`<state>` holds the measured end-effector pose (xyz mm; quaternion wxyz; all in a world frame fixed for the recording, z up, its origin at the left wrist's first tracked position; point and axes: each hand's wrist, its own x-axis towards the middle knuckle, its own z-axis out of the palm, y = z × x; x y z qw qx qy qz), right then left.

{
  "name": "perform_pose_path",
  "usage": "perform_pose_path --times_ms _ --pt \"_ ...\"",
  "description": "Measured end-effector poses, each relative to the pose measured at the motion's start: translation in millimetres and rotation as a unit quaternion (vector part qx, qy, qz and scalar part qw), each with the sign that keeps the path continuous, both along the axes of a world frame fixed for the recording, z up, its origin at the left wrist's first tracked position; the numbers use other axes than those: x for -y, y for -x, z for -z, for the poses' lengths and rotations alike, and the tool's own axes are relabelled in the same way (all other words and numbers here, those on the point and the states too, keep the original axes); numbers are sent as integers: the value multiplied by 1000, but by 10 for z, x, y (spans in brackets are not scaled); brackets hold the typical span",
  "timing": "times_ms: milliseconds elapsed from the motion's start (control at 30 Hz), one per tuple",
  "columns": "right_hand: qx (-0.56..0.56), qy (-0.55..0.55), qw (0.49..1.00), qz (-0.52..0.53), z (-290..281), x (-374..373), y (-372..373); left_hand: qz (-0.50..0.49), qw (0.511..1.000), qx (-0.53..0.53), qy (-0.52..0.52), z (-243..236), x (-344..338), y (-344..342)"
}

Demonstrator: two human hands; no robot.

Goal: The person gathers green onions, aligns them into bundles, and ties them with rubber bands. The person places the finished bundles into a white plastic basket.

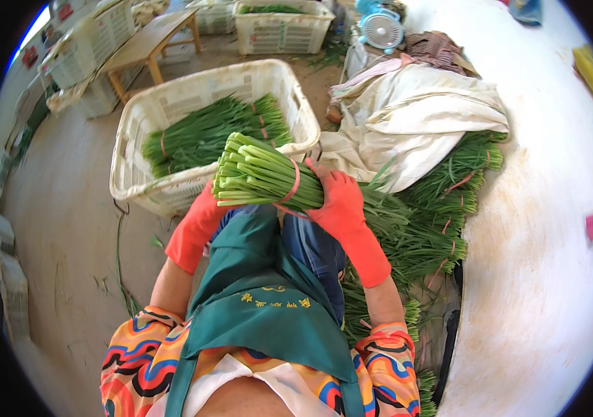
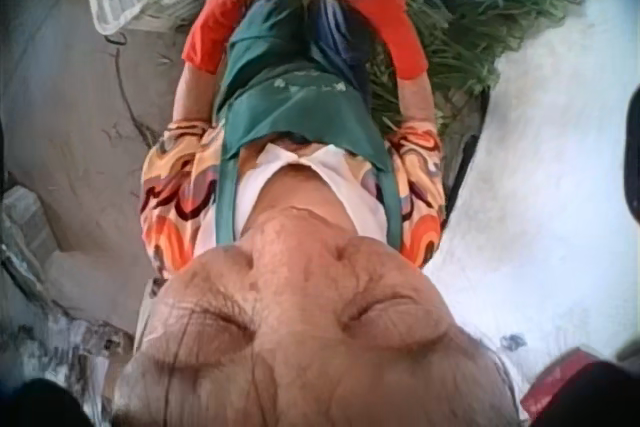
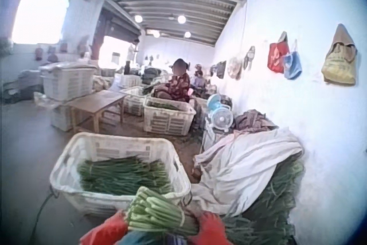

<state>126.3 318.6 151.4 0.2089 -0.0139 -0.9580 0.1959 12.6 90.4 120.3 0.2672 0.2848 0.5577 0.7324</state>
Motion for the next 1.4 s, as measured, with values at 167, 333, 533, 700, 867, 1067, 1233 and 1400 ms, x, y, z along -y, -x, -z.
perform_pose_path --times_ms 167,333,533,700,867,1067,1233,1400 --pt "65 18 997 -27 527 57 295 -37 964 231 -128 417 271 -197" --pt "-5 -102 992 -72 896 290 243 -45 925 316 -208 880 506 -126" --pt "23 -106 992 -64 969 127 62 -218 930 275 -110 819 816 -283" --pt "91 -65 990 -85 880 27 216 -347 936 36 -41 828 542 -458" --pt "173 85 975 -108 441 -95 513 -325 942 34 -70 849 229 -195" --pt "-5 99 948 -303 273 445 617 -322 933 150 -51 752 105 -93" --pt "-56 -72 971 -222 778 813 884 -288 934 207 -47 743 107 -63" --pt "-24 -45 974 -222 838 845 934 -276 935 209 -79 780 131 -8"
